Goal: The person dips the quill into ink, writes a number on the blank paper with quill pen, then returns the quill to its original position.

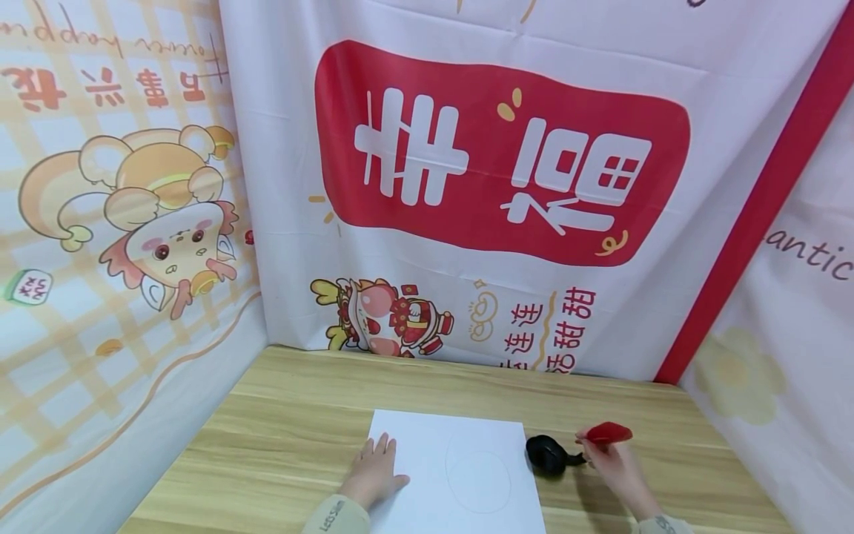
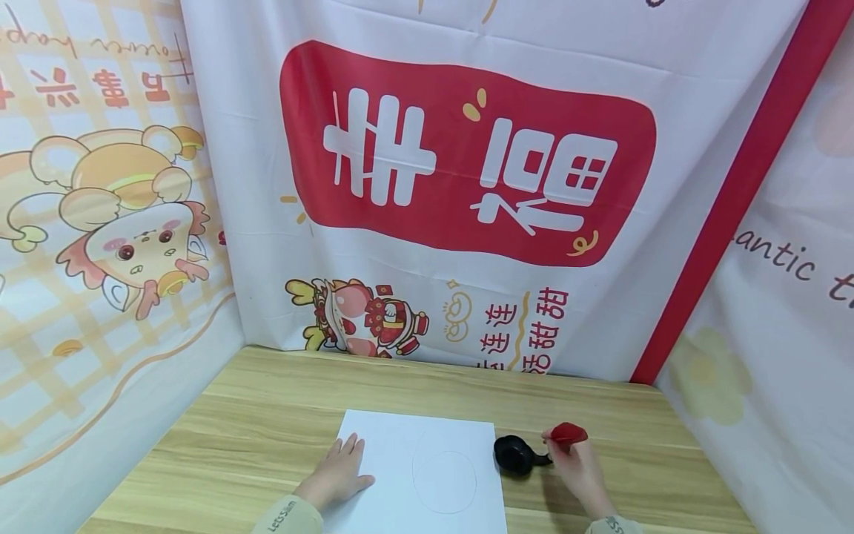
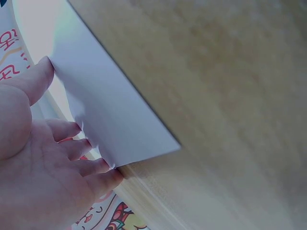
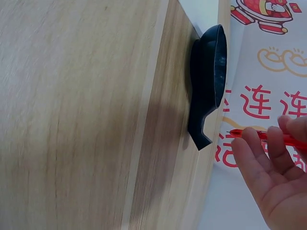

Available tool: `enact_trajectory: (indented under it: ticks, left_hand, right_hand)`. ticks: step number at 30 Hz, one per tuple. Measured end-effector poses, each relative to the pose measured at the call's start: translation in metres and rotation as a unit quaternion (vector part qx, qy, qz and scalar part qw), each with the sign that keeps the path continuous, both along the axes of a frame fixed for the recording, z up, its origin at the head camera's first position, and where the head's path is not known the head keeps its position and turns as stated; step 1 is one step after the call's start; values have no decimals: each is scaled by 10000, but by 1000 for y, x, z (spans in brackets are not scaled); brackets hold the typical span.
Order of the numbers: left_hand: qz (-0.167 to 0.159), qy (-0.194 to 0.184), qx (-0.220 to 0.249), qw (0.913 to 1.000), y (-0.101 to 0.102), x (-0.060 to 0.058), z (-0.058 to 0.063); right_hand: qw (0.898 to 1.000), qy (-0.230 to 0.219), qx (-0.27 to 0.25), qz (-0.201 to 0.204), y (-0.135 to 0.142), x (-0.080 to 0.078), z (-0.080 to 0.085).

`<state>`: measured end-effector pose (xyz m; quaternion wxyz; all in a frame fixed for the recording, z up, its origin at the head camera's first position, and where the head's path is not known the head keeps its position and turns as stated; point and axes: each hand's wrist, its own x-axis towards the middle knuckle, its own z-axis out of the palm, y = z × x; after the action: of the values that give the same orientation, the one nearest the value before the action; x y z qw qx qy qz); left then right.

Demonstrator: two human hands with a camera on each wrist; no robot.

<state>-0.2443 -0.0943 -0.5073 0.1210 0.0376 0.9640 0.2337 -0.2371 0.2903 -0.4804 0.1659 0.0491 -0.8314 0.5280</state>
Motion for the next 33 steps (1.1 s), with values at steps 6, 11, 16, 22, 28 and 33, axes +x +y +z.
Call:
enact_trajectory:
  ticks: [6,11,16,22,28,33]
  left_hand:
    - [-21,26,-41,10000,0,-2,-4]
    - [-6,-13,-47,10000,0,-2,-6]
    - [12,-70,32,10000,1,-2,-6]
    - [-49,-54,130,9999,-1,-2,-4]
    - [-21,-34,154,9999,-1,-2,-5]
    - [-17,13,120,9999,0,-1,-3]
  right_hand:
    - [9859,1199,-106,1161,6,0,-5]
    - [9613,2160,309,1682,9,3,-4]
    - [9721,1085,-251,2065,13,11,4]
    - [9593,-837,-1091,2467,25,14,15]
    - [9674,-1654,-1343,1369,23,11,14]
    - [9797,-1873,-713,-76,12,9,11]
